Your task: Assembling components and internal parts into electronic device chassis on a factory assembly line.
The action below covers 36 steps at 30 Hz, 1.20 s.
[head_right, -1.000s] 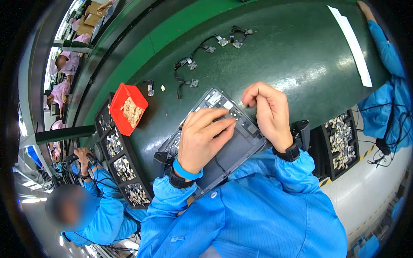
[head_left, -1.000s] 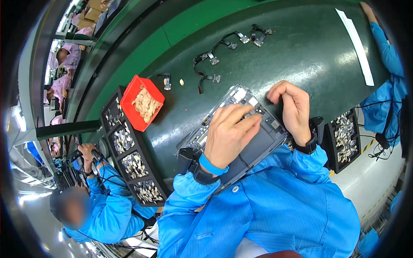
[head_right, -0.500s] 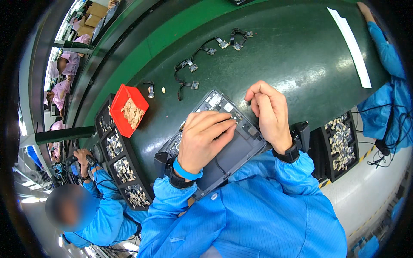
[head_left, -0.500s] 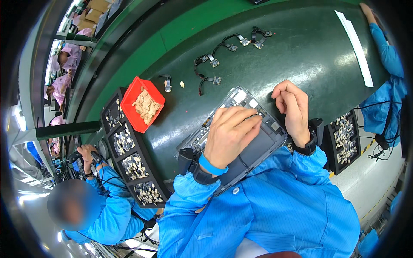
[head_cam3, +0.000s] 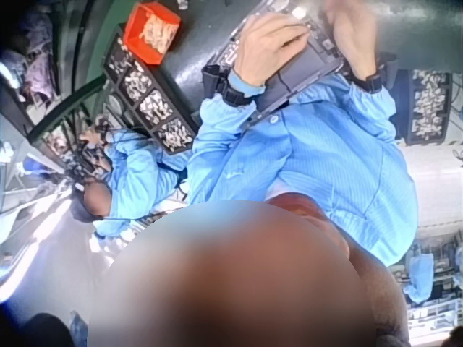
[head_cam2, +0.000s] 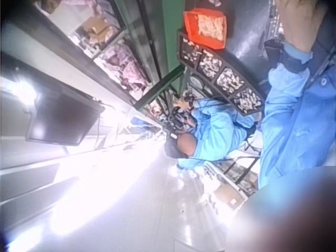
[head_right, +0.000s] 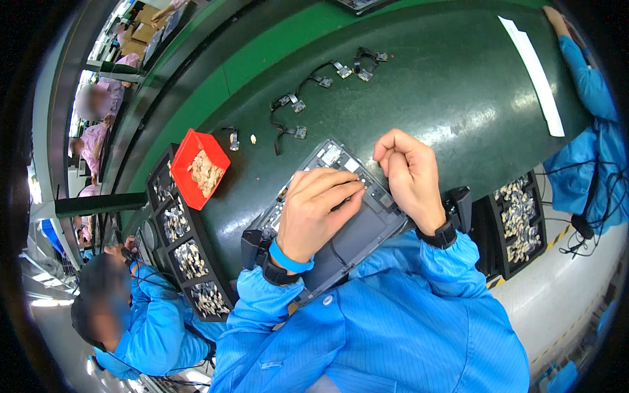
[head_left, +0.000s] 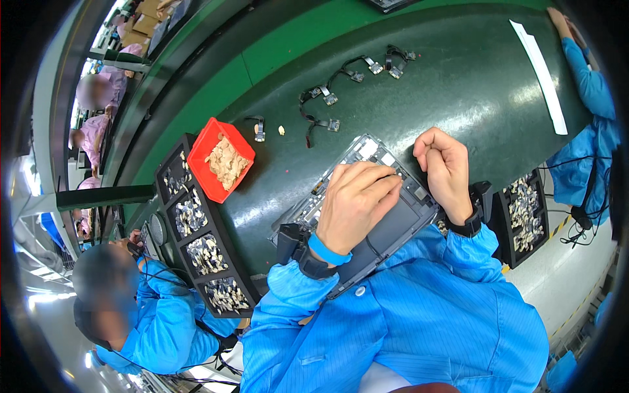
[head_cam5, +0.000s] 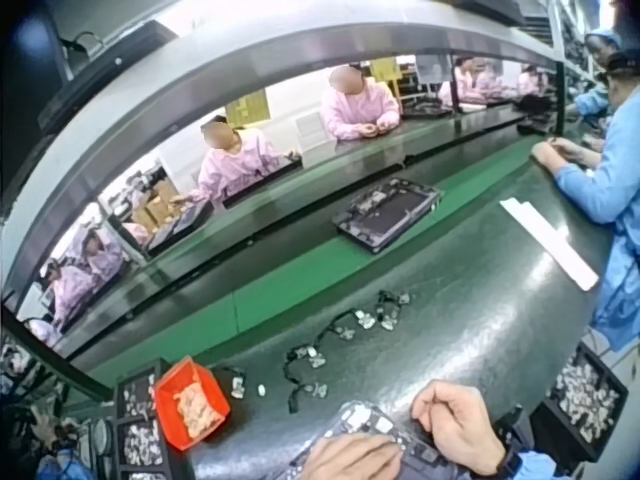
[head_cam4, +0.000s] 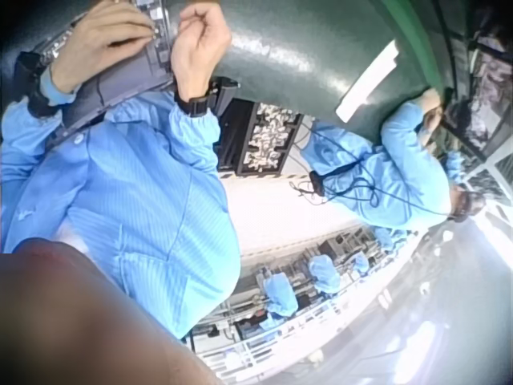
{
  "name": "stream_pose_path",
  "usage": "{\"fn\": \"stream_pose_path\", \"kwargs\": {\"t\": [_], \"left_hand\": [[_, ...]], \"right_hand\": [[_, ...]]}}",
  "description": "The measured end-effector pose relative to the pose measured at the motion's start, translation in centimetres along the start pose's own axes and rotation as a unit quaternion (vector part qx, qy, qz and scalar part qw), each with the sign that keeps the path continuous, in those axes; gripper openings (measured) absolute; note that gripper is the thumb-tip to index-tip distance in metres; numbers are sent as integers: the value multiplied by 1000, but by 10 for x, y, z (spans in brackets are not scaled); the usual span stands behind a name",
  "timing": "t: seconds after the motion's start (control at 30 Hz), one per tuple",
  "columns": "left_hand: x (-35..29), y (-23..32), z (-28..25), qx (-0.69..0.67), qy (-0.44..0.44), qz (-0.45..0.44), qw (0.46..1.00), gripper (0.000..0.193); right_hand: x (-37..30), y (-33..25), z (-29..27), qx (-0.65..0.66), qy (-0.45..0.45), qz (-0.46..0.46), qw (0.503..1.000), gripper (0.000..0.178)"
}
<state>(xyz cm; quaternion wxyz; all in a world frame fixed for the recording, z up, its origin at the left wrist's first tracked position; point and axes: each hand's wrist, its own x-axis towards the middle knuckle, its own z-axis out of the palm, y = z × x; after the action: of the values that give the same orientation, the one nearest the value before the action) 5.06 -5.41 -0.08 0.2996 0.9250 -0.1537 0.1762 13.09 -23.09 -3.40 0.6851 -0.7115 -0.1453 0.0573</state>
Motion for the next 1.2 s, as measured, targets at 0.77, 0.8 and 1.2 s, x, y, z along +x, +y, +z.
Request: {"fn": "stream_pose_path", "kwargs": {"t": [0.77, 0.8, 1.2], "left_hand": [[-20, 51, -6, 158, -86, -71, 981, 73], [-29, 61, -6, 152, -79, -68, 983, 73], [-63, 64, 4, 113, -104, -126, 980, 90]], "right_hand": [[-4, -15, 6, -44, -21, 41, 998, 20], [-8, -18, 9, -83, -12, 37, 996, 19], [-27, -26, 2, -307, -101, 0, 946, 27]]}}
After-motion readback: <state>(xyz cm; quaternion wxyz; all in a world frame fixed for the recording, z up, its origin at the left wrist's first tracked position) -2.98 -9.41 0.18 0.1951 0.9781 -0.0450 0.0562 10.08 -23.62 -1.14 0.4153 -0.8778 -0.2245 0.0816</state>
